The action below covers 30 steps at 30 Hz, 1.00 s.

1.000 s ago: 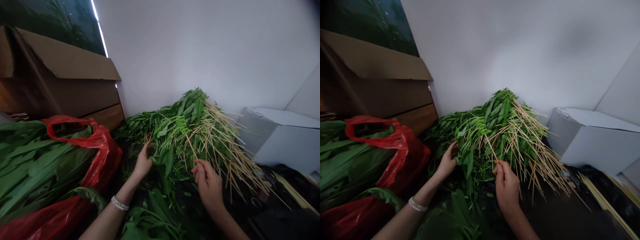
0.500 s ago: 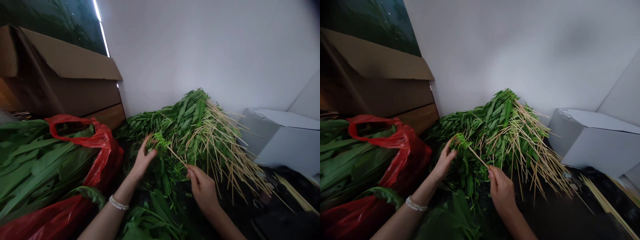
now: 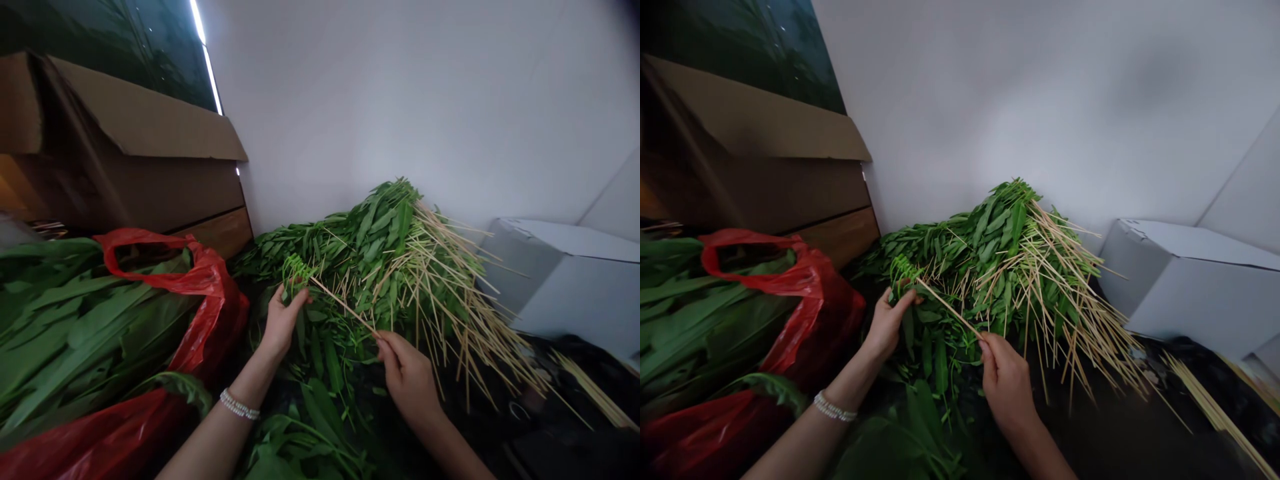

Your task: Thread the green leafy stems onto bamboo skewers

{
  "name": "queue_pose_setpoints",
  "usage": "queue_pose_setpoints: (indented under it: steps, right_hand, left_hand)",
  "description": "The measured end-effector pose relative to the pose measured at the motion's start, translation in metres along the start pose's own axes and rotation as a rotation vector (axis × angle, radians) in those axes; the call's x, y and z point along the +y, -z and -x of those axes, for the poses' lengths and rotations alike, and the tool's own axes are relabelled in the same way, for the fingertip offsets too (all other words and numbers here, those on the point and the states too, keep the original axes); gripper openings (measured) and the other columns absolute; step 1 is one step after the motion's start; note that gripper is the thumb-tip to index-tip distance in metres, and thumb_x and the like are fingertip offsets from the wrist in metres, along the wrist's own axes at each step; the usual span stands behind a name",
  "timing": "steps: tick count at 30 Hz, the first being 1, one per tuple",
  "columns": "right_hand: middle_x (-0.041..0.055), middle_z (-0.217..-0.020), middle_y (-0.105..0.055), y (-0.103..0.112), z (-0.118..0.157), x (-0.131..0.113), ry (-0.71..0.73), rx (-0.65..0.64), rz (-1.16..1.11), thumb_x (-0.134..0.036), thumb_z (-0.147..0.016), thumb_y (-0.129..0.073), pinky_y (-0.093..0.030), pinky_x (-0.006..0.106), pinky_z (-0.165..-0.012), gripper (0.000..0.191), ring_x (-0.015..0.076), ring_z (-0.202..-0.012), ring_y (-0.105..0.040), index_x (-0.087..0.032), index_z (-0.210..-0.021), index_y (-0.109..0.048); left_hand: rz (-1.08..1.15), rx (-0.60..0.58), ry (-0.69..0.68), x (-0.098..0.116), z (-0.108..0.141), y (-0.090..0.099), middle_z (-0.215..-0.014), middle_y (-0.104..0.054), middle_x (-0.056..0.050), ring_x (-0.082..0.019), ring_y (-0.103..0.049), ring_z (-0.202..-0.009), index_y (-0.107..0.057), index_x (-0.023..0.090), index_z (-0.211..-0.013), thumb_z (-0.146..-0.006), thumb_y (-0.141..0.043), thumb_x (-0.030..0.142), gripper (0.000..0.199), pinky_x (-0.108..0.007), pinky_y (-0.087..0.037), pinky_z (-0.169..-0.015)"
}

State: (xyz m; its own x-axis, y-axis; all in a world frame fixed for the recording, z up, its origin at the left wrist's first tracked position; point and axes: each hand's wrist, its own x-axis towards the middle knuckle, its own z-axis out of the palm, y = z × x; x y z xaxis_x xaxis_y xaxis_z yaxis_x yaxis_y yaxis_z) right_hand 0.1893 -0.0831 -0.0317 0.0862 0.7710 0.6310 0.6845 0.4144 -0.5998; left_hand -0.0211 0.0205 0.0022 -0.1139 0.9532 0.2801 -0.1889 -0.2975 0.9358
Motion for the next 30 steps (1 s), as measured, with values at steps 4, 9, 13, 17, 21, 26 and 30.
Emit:
queue_pose_setpoints:
  steps: [4,9,13,17,21,26,30]
  right_hand:
    - [0.0008,-0.072,-0.062,0.01,-0.001,-0.007,-0.065,0.168,-0.054,-0.032,-0.093,-0.041,-0.047,0.022,-0.054,0.024,0.0122,-0.057,-0.058,-0.02,-0.101,-0.06]
    - [-0.0018,-0.069,-0.058,0.019,-0.01,-0.012,-0.153,0.233,-0.171,-0.034,-0.094,-0.04,-0.043,0.021,-0.046,0.025,0.0093,-0.046,-0.05,-0.02,-0.106,-0.056]
    - [-0.0003,-0.072,-0.062,0.027,-0.026,-0.018,-0.104,0.196,-0.015,-0.034,-0.094,-0.039,-0.044,0.021,-0.047,0.026,0.0105,-0.049,-0.054,-0.02,-0.105,-0.058]
    - [0.0031,-0.081,-0.066,0.035,-0.036,-0.023,0.095,0.154,0.211,-0.028,-0.094,-0.038,-0.05,0.025,-0.063,0.024,0.0148,-0.067,-0.063,-0.02,-0.103,-0.059]
    - [0.0064,-0.088,-0.066,0.043,-0.041,-0.028,0.269,0.093,0.34,-0.019,-0.094,-0.034,-0.05,0.03,-0.073,0.029,0.0179,-0.078,-0.065,-0.019,-0.112,-0.056]
    - [0.0049,-0.086,-0.067,0.07,-0.073,-0.036,0.339,0.17,0.427,-0.021,-0.093,-0.035,-0.049,0.029,-0.068,0.03,0.0167,-0.071,-0.064,-0.02,-0.114,-0.057]
    - [0.0022,-0.076,-0.067,0.102,-0.12,-0.027,0.264,0.303,0.499,-0.025,-0.091,-0.04,-0.046,0.028,-0.063,0.028,0.0163,-0.062,-0.061,-0.02,-0.11,-0.059]
  left_hand:
    - [-0.225,-0.218,0.001,-0.007,0.006,-0.003,-0.074,-0.065,-0.001,-0.015,-0.06,-0.07,-0.063,0.014,-0.093,-0.068,-0.073,0.032,0.033,-0.027,-0.047,-0.071]
    - [-0.553,-0.57,-0.079,-0.024,0.013,-0.003,-0.078,-0.069,-0.003,-0.018,-0.063,-0.075,-0.064,0.016,-0.078,-0.072,-0.064,0.022,0.009,-0.028,-0.048,-0.074]
    - [-0.818,-0.588,-0.178,-0.033,0.014,0.002,-0.087,-0.07,-0.005,-0.021,-0.063,-0.087,-0.067,0.019,-0.093,-0.076,-0.058,0.021,0.019,-0.032,-0.047,-0.084]
    - [-0.873,-0.633,-0.208,-0.034,0.014,0.007,-0.101,-0.07,-0.005,-0.02,-0.064,-0.093,-0.064,0.023,-0.108,-0.079,-0.054,0.021,0.03,-0.03,-0.047,-0.086]
    - [-0.935,-0.678,-0.227,-0.033,0.014,0.009,-0.106,-0.07,-0.005,-0.021,-0.064,-0.096,-0.064,0.024,-0.11,-0.08,-0.054,0.022,0.031,-0.03,-0.047,-0.085]
    - [-1.017,-0.693,-0.279,-0.031,0.013,0.008,-0.098,-0.07,-0.005,-0.021,-0.063,-0.092,-0.066,0.023,-0.104,-0.08,-0.054,0.019,0.027,-0.029,-0.046,-0.083]
    - [-1.086,-0.723,-0.293,-0.029,0.012,0.007,-0.096,-0.07,-0.006,-0.022,-0.063,-0.091,-0.065,0.023,-0.103,-0.081,-0.053,0.019,0.026,-0.029,-0.045,-0.082]
